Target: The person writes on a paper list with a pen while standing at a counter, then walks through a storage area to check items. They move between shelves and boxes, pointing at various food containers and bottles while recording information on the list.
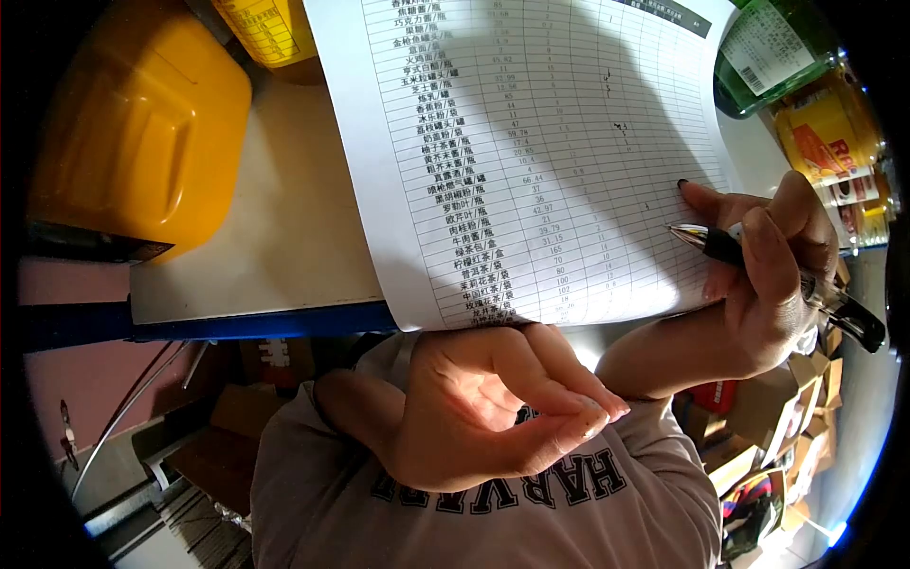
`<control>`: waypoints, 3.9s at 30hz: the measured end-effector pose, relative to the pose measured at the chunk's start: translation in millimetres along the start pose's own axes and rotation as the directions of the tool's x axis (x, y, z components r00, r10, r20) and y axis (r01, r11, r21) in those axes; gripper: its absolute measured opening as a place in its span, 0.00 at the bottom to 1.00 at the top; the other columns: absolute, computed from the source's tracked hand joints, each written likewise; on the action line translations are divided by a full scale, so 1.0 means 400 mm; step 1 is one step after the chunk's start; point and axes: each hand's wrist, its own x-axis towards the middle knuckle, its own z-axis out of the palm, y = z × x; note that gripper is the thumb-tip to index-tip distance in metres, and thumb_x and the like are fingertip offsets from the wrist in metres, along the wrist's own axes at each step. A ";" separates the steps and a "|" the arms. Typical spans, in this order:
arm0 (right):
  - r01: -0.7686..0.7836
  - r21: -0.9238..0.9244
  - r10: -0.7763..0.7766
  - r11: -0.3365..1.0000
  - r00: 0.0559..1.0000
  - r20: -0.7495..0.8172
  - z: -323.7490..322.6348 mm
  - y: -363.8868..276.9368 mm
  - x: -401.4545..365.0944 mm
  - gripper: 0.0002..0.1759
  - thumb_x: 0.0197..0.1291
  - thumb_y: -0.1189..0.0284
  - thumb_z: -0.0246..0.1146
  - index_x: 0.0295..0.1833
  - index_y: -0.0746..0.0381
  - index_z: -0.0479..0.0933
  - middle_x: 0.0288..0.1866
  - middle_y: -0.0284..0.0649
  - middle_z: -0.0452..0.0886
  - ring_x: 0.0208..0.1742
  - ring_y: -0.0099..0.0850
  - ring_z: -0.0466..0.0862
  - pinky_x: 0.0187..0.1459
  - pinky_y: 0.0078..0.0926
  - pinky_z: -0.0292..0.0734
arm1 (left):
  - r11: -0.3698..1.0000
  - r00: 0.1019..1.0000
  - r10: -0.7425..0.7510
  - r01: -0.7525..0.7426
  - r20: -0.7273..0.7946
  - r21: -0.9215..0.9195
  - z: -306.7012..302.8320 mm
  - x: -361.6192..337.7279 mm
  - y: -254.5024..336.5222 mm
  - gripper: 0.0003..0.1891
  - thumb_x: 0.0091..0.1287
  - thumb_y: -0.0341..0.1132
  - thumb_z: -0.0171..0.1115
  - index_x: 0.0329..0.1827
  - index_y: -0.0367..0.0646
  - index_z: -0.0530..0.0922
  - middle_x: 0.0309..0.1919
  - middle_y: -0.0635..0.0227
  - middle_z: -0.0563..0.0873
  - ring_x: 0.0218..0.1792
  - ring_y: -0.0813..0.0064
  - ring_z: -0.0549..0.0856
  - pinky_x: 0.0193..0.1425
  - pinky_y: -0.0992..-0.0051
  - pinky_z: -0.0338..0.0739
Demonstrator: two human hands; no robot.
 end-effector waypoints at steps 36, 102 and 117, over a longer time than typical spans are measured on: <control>-0.004 0.011 0.004 1.000 1.000 -0.003 -0.004 0.005 -0.012 0.30 0.26 0.73 0.67 0.44 0.63 0.71 0.23 0.34 0.64 0.20 0.16 0.69 0.41 0.32 0.77 | 0.986 0.987 0.074 -0.051 0.142 -0.161 -0.029 -0.001 -0.006 0.10 0.53 0.16 0.53 0.38 0.29 0.73 0.39 0.49 0.77 0.45 0.65 0.78 0.51 0.70 0.73; -0.130 -0.126 0.107 0.983 0.979 -0.175 0.046 -0.029 0.016 0.35 0.18 0.74 0.61 0.46 0.61 0.67 0.21 0.34 0.64 0.22 0.21 0.67 0.33 0.23 0.79 | 0.671 0.605 -0.225 0.664 0.763 -0.329 0.033 -0.016 0.005 0.09 0.53 0.35 0.62 0.27 0.39 0.75 0.27 0.68 0.78 0.32 0.79 0.76 0.38 0.78 0.72; -0.396 0.182 0.426 0.900 0.888 -0.173 0.035 -0.036 0.011 0.17 0.32 0.74 0.59 0.35 0.61 0.66 0.15 0.33 0.65 0.18 0.18 0.68 0.38 0.28 0.77 | 0.688 0.638 -0.143 0.613 0.757 -0.387 0.047 -0.032 -0.015 0.11 0.60 0.40 0.54 0.28 0.41 0.68 0.26 0.71 0.73 0.32 0.80 0.72 0.38 0.77 0.68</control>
